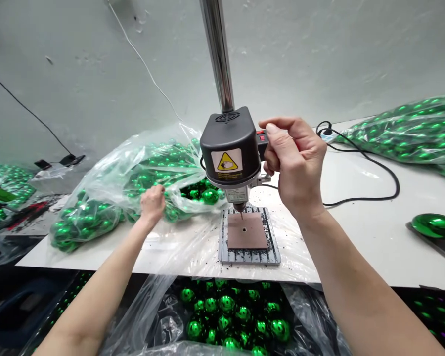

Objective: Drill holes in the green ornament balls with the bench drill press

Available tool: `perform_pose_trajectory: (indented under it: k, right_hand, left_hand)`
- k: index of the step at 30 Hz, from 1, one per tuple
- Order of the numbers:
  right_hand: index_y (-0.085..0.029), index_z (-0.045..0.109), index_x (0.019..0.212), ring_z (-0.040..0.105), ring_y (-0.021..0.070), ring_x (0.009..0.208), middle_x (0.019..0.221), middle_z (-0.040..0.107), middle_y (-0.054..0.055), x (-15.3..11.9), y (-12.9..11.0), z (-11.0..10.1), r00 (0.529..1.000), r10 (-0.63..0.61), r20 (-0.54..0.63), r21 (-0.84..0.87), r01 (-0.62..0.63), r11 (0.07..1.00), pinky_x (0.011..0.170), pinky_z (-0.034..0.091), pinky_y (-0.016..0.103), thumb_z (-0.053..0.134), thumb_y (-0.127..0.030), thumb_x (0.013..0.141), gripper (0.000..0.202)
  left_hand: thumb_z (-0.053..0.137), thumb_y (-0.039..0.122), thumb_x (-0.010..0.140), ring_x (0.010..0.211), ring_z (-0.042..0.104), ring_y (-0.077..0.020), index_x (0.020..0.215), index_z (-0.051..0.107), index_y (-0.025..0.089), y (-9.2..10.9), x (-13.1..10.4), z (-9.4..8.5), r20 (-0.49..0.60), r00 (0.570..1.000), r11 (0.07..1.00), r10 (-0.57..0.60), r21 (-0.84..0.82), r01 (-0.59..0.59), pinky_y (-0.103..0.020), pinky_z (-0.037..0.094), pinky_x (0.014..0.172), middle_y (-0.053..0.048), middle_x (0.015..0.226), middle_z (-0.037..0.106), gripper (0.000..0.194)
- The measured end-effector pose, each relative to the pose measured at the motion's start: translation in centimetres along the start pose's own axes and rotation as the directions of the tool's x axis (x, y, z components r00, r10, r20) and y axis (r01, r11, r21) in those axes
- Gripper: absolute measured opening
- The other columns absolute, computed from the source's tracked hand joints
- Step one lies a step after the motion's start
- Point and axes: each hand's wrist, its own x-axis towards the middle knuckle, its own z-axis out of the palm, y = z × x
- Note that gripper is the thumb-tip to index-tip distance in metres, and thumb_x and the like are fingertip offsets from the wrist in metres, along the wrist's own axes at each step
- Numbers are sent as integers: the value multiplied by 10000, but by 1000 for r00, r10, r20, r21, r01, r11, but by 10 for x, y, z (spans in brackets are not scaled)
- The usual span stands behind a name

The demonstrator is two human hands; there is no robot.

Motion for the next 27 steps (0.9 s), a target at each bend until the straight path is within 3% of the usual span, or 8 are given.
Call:
perform_pose_trajectory:
  k: [5,8,11,14,17,21,24,27]
  right_hand:
    - [-208,754,845,318,57,389,481,419,-74,0,-1,0,1000,0,6,3,0,1000,337,263,223,670,-196,854,85]
    - [-209,755,849,320,57,393,486,412,-75,0,-1,0,1000,1,18,6,-1,1000,344,266,230,658,-186,857,100]
    - [-214,755,853,316,55,392,486,408,-77,0,0,-1,1000,-18,17,8,18,1000,340,257,230,648,-181,863,113]
    - [-218,756,857,320,54,392,487,407,-79,0,1,-1,999,-27,16,1,27,1000,337,256,227,648,-187,862,112]
    - [-220,754,855,317,53,393,485,411,-82,0,1,-2,999,-18,26,-7,18,1000,338,266,223,655,-199,855,101]
    - [-222,748,862,316,52,395,484,411,-86,1,2,-2,999,-19,32,-13,20,1000,338,270,216,658,-218,857,90]
    - [-224,742,867,309,52,397,489,406,-88,1,2,-3,999,-24,29,-6,24,1000,337,270,214,664,-230,853,80]
    - [-230,739,859,316,53,402,496,402,-84,0,1,-2,1000,-17,24,-13,18,1000,343,274,209,666,-236,852,74]
  left_hand:
    - [469,106,886,1137,603,-385,1175,627,121,-15,1,1,-37,999,998,-38,-53,36,-534,497,939,-215,1154,652,329]
    - [532,93,837,1292,505,-383,1275,598,134,9,-16,-2,-286,953,977,103,-149,-150,-583,444,1048,-210,1273,601,444]
    - [497,114,897,1318,505,-282,1227,643,217,46,-36,2,-288,773,775,565,-137,-617,-498,382,1157,-113,1224,642,375]
    - [489,266,986,1057,617,-270,1011,702,184,65,-52,21,-111,624,617,773,-94,-781,-493,434,1085,-98,951,675,229]
    - [502,311,1000,903,615,-264,816,691,163,57,-60,47,-46,754,754,656,-12,-657,-462,489,936,-114,858,652,303]
    - [582,297,961,984,599,-280,757,660,168,34,-56,70,-66,787,788,613,-27,-616,-447,481,946,-120,902,646,253]
    - [698,296,864,1001,593,-292,784,624,171,31,-43,69,-103,839,821,534,-174,-544,-438,497,916,-112,944,636,166]
    - [687,253,822,884,598,-244,930,595,178,43,-29,59,-174,957,844,231,-453,-286,-391,519,818,-67,918,605,161]
